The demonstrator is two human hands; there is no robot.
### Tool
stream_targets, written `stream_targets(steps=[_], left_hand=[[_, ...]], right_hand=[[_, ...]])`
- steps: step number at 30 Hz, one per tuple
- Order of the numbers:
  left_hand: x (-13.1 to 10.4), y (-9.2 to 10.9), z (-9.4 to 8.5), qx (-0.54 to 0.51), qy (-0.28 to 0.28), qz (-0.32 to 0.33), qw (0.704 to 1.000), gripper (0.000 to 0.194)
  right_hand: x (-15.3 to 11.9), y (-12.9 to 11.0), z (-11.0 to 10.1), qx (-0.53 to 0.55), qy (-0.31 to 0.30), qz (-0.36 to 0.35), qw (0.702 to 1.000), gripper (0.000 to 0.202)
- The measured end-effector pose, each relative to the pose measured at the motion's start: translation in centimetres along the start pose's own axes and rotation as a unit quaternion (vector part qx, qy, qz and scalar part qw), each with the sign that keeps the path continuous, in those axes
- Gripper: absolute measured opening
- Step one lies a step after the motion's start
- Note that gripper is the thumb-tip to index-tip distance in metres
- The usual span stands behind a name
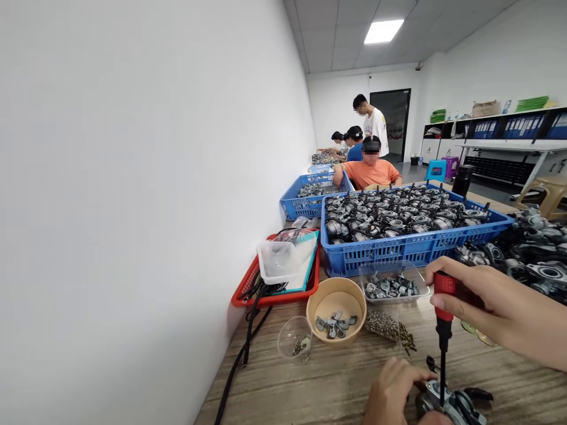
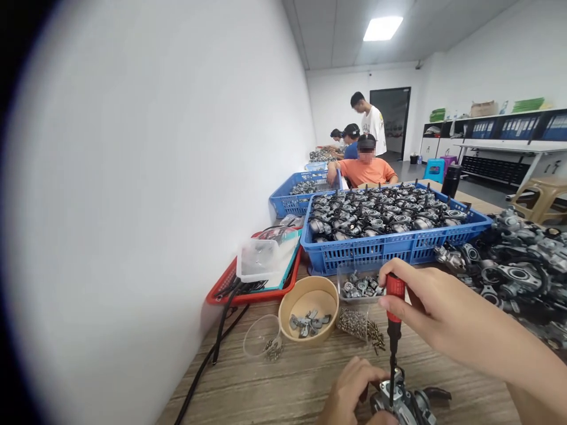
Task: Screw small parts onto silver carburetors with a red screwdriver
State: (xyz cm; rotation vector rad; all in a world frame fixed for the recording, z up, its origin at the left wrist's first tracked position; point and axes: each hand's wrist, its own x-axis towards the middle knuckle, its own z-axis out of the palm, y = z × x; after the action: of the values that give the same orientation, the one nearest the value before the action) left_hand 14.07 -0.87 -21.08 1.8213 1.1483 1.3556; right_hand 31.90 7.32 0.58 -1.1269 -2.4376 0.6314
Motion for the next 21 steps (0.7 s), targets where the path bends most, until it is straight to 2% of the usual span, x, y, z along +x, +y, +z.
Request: stream_targets(steps=[3,8,11,12,14,16,18,19,21], left_hand=[[0.2,-0.1,-0.4,0.001,-0.007,0.003,1.000,0.087],[0.5,-0.5,-1.4,-0.006,-0.065,0.016,0.998,0.082],[0.3,-1.0,-1.3,-0.011,-0.062,-0.002,0.998,0.088],[0.2,-1.0,-1.1,-0.011,-0.057,-0.011,0.998,0.090],[0.1,-1.0,-0.9,-0.010,-0.046,-0.030,0.998,0.092],[0.1,-0.8,-0.8,-0.014,-0.044,-0.039,0.998,0.092],[0.1,-0.6,-0.9,-0.023,-0.053,-0.038,0.998,0.089],[0.1,-0.5,-0.9,-0.029,-0.063,-0.032,0.997,0.086],[0.2,-0.7,-1.1,-0.037,-0.070,-0.018,0.997,0.082]], right_hand=[[0.0,0.3,0.2,-0.011,0.019,0.004,1.000,0.039],[0.3,-0.1,0.8,-0.014,0.045,-0.001,0.999,0.034],[0.1,-0.8,0.9,-0.001,0.062,-0.008,0.998,0.032],[-0.1,-1.0,0.7,0.009,0.081,-0.010,0.997,0.032],[-0.7,-1.3,0.0,0.036,0.156,-0.014,0.987,0.029],[-1.4,-1.4,-1.2,0.071,0.261,-0.023,0.962,0.022],[-2.2,-1.1,-2.1,0.113,0.339,-0.027,0.934,0.014],[-2.7,-0.9,-2.2,0.130,0.351,-0.024,0.927,0.012],[-3.9,-0.4,-1.4,0.148,0.337,0.015,0.930,0.014]])
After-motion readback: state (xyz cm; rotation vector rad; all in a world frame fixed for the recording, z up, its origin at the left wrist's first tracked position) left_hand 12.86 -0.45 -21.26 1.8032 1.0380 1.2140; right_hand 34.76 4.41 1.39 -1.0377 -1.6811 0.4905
